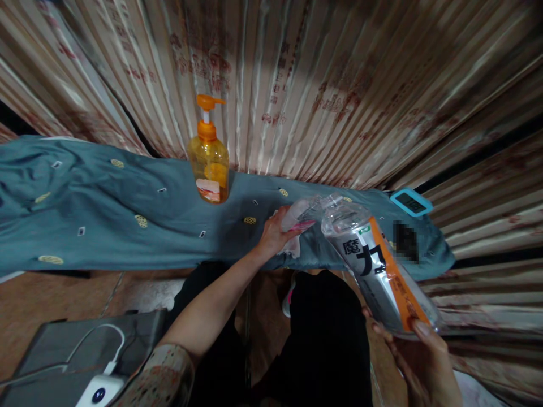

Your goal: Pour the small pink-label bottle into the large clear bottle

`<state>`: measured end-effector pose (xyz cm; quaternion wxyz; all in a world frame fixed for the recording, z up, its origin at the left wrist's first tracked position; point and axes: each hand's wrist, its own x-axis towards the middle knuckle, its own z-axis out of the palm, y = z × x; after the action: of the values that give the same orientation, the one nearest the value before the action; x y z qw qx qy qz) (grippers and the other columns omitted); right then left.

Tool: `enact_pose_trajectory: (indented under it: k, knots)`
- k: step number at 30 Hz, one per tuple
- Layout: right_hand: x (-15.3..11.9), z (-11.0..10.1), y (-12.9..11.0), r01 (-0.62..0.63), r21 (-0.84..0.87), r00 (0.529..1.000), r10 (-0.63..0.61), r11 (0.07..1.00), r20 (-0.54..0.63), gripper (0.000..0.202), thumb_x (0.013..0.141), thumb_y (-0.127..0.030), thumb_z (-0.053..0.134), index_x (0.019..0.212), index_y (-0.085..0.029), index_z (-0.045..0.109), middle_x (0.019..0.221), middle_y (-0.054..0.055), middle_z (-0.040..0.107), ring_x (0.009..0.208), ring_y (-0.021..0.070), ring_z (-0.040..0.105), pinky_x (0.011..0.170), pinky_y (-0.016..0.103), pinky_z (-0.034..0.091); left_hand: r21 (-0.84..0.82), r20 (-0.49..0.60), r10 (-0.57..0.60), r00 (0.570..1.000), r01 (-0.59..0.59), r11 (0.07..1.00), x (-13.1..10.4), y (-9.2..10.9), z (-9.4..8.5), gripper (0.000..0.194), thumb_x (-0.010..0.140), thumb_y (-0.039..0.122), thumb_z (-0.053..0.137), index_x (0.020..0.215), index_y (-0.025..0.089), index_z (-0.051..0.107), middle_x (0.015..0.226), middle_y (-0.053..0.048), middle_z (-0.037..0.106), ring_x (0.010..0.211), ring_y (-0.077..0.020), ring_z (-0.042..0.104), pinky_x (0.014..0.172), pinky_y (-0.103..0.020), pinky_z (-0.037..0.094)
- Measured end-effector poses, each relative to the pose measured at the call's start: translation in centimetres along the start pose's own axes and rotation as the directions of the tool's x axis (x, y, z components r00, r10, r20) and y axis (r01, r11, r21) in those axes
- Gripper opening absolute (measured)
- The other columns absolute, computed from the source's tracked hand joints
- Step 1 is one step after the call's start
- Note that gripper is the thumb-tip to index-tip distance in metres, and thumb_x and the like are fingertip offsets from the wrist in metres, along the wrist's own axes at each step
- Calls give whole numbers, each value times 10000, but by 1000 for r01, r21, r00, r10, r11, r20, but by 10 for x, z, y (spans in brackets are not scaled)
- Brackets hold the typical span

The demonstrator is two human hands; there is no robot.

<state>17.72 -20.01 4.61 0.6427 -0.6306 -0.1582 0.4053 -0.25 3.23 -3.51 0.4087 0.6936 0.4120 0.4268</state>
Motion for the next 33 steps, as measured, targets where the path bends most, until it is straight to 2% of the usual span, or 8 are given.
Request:
enact_pose_trajectory:
  k: [5, 15, 23, 33]
  knots:
    - [-1, 1, -2, 2, -12, 1000, -2, 1000, 6, 571, 612, -497, 855, 1097, -238, 701, 989, 60, 703, 746, 257, 695, 574, 264, 580, -4, -7, 2, 1000, -2, 1000, 0, 0, 0, 556, 737, 350, 783, 1213, 191, 542, 1096, -53, 695, 974, -236, 666, 895, -369, 526]
    - [-3, 6, -5, 7, -7, 1000, -7, 1000, -2, 491, 647, -486, 832, 1054, -239, 711, 981, 42, 706, 730, 241, 688, 563, 256, 587, -16, 6, -8, 1000, 8, 1000, -1, 4, -1, 522, 752, 348, 764, 1201, 200, 542, 1069, -45, 697, 957, -234, 670, 884, -364, 531]
    - [-1, 5, -4, -14, 14, 1000, 14, 1000, -14, 633, 554, -492, 887, 1099, -234, 692, 980, 41, 714, 723, 251, 699, 555, 235, 586, -25, 17, 0, 1000, 0, 1000, -2, 3, 0, 550, 760, 363, 761, 1227, 188, 528, 1102, -60, 693, 979, -241, 672, 897, -367, 530]
    - [-2, 8, -5, -23, 24, 1000, 24, 999, -21, 636, 546, -484, 895, 1094, -236, 690, 951, 37, 720, 711, 249, 700, 546, 231, 588, -3, 5, 11, 1000, -11, 1000, -1, 3, 0, 536, 751, 356, 767, 1209, 193, 542, 1084, -50, 697, 978, -241, 672, 885, -361, 530]
